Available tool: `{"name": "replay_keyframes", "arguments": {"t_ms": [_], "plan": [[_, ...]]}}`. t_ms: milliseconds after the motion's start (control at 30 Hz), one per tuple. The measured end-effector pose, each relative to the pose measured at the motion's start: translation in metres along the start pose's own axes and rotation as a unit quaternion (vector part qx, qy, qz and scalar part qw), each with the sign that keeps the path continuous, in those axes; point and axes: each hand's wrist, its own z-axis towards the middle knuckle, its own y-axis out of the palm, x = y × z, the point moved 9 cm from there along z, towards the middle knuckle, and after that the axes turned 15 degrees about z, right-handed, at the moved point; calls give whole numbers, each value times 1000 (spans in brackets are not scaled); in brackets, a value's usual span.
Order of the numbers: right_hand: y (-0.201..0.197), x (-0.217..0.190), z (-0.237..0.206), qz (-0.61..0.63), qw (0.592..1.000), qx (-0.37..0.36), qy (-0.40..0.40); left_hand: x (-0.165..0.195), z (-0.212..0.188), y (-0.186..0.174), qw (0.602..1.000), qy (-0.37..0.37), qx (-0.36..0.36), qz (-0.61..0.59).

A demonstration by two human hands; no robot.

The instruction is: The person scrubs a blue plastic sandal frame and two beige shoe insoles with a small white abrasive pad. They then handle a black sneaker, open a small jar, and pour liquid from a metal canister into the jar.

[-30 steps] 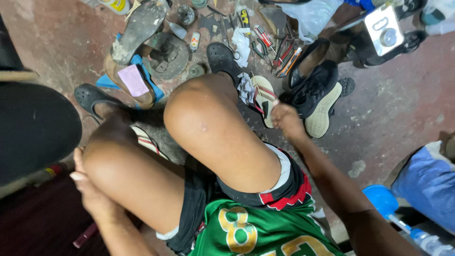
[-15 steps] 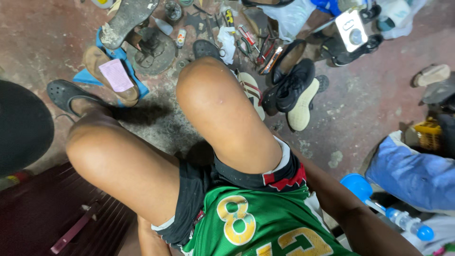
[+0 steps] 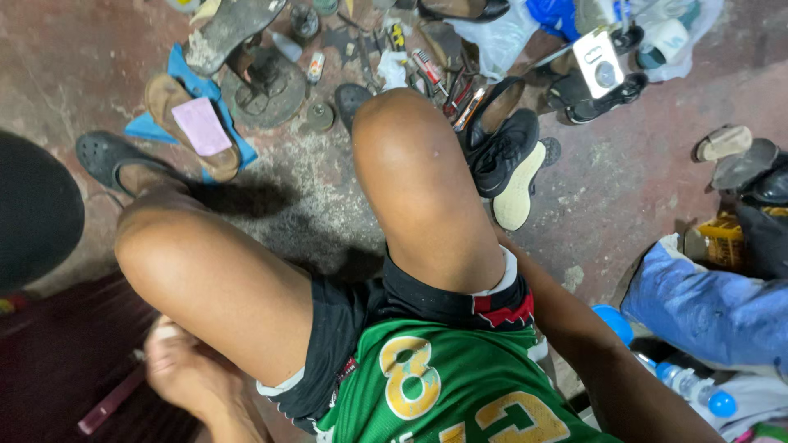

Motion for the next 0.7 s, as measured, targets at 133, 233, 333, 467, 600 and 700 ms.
{"name": "replay_keyframes", "arguments": {"t_ms": [133,233,333,467,600,700], "plan": [[-23,-17,20,148,988,43,23,-5,10,-29,980,-35,34,-192],[-76,-33,25,176,960,217,0,35,7,-29,984,130,59,-108],[-122,-48,24,150,918,367,3,71,10,11,982,178,-27,61],[-143,-67,33,136,901,411,-15,124,-11,72,918,295,9,266],[-143,-89,41,58,884,456,-82,163,-25,109,842,392,-8,371],[-142,-83,43,48,874,480,-55,169,-25,114,843,388,-9,371]]}}
